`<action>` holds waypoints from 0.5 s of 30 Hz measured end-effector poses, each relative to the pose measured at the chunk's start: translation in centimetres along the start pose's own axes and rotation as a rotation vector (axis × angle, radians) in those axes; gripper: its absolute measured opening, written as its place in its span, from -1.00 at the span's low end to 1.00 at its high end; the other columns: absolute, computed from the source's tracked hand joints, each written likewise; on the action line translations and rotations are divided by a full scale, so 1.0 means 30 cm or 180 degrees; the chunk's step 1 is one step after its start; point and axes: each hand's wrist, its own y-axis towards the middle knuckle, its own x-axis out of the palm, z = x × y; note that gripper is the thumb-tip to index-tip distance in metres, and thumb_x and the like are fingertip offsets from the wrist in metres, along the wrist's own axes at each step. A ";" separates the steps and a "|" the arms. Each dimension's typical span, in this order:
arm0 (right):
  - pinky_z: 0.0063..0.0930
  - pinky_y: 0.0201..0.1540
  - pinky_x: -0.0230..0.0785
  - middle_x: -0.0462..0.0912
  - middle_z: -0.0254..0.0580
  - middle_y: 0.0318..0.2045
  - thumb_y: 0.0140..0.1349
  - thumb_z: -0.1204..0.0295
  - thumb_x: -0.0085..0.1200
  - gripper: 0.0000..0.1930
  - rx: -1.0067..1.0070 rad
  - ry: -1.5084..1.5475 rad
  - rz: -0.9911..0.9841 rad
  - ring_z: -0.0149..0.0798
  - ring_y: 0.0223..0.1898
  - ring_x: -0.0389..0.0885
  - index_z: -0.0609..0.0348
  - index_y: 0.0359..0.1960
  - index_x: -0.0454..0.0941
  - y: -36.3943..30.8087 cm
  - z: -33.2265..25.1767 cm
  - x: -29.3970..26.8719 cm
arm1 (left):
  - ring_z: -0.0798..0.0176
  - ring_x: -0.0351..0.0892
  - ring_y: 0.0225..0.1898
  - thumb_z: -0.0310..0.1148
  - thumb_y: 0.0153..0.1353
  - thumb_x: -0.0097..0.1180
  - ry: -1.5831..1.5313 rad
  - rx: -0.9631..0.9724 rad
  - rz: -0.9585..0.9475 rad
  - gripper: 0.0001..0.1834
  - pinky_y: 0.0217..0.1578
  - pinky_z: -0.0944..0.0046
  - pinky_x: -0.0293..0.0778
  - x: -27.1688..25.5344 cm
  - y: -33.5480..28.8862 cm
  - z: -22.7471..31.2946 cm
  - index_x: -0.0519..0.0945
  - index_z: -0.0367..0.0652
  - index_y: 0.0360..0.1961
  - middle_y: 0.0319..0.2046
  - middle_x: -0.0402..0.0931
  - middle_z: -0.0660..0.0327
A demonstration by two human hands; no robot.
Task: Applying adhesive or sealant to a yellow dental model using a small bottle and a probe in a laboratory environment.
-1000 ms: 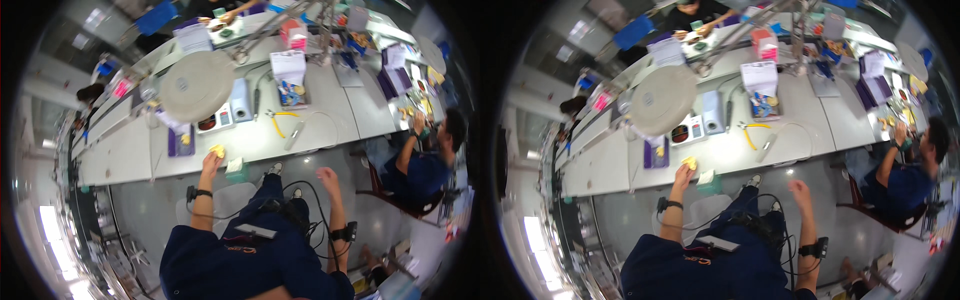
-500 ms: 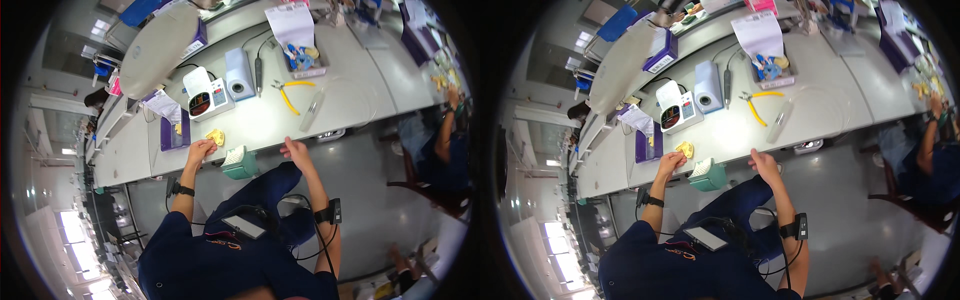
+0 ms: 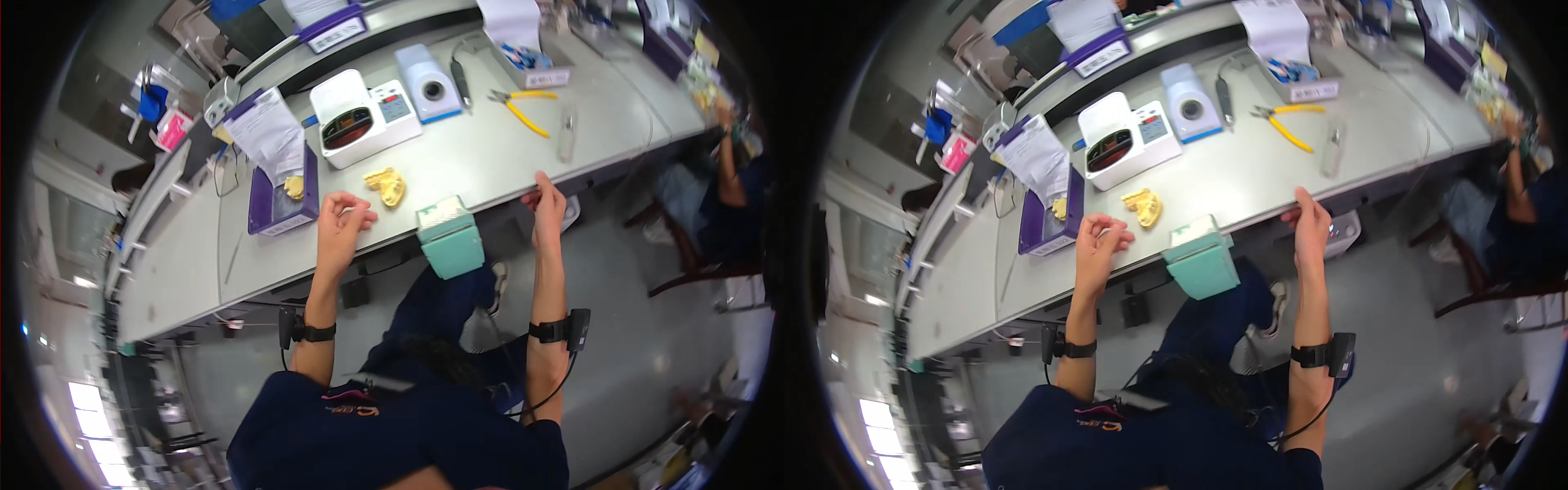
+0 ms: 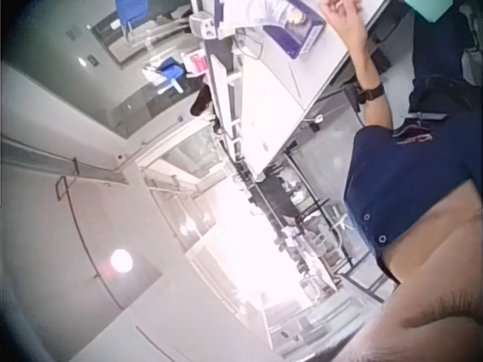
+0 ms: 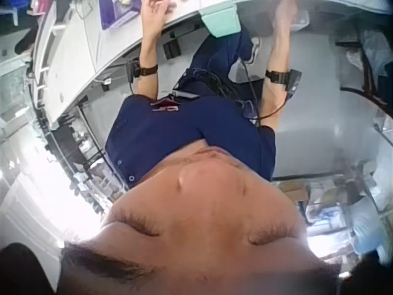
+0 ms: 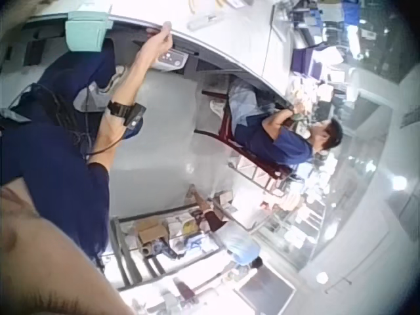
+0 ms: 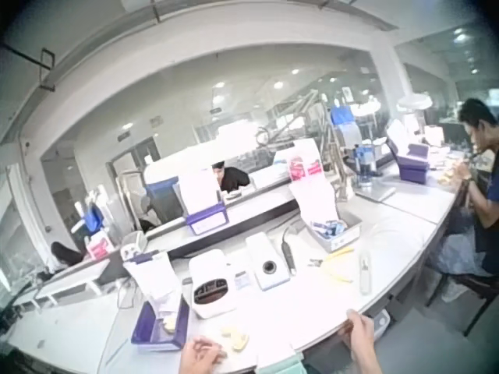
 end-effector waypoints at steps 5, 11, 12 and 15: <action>-0.56 -0.42 0.21 0.51 -0.32 -0.64 0.29 0.04 0.11 -0.57 -0.0049 -0.0229 -0.0079 -0.46 -0.56 0.43 0.16 -0.52 0.54 0.015 0.022 -0.012 | 0.15 0.49 0.04 -0.30 0.04 0.42 0.0041 0.0324 0.0112 -0.28 -0.14 0.22 0.53 0.008 0.007 -0.015 0.29 -0.24 0.16 0.13 0.31 0.04; -0.59 -0.41 0.20 0.52 -0.30 -0.66 0.27 -0.11 0.05 -0.44 0.0017 -0.0757 -0.0162 -0.46 -0.56 0.42 0.22 -0.52 0.57 0.058 -0.004 -0.069 | -0.12 0.28 0.22 -0.06 -0.19 0.52 0.2001 0.1112 0.0418 0.12 0.21 -0.12 0.18 0.070 0.029 -0.012 0.16 -0.23 0.36 0.20 0.29 -0.03; -0.58 -0.41 0.21 0.53 -0.29 -0.65 0.29 -0.09 0.04 -0.45 0.0033 -0.0795 -0.0220 -0.46 -0.56 0.42 0.24 -0.51 0.57 0.053 -0.012 -0.068 | -0.11 0.27 0.24 -0.02 -0.18 0.50 0.2054 0.0887 0.0401 0.13 0.23 -0.12 0.14 0.077 0.031 -0.001 0.16 -0.23 0.36 0.20 0.31 -0.02; -0.56 -0.46 0.23 0.53 -0.25 -0.67 0.31 -0.09 0.03 -0.42 -0.0074 -0.1019 -0.0443 -0.45 -0.59 0.44 0.26 -0.54 0.56 0.046 -0.029 -0.054 | -0.07 0.27 0.25 0.03 -0.20 0.51 0.2205 0.0694 0.0437 0.14 0.24 -0.10 0.13 0.087 0.049 -0.013 0.19 -0.23 0.36 0.17 0.38 -0.01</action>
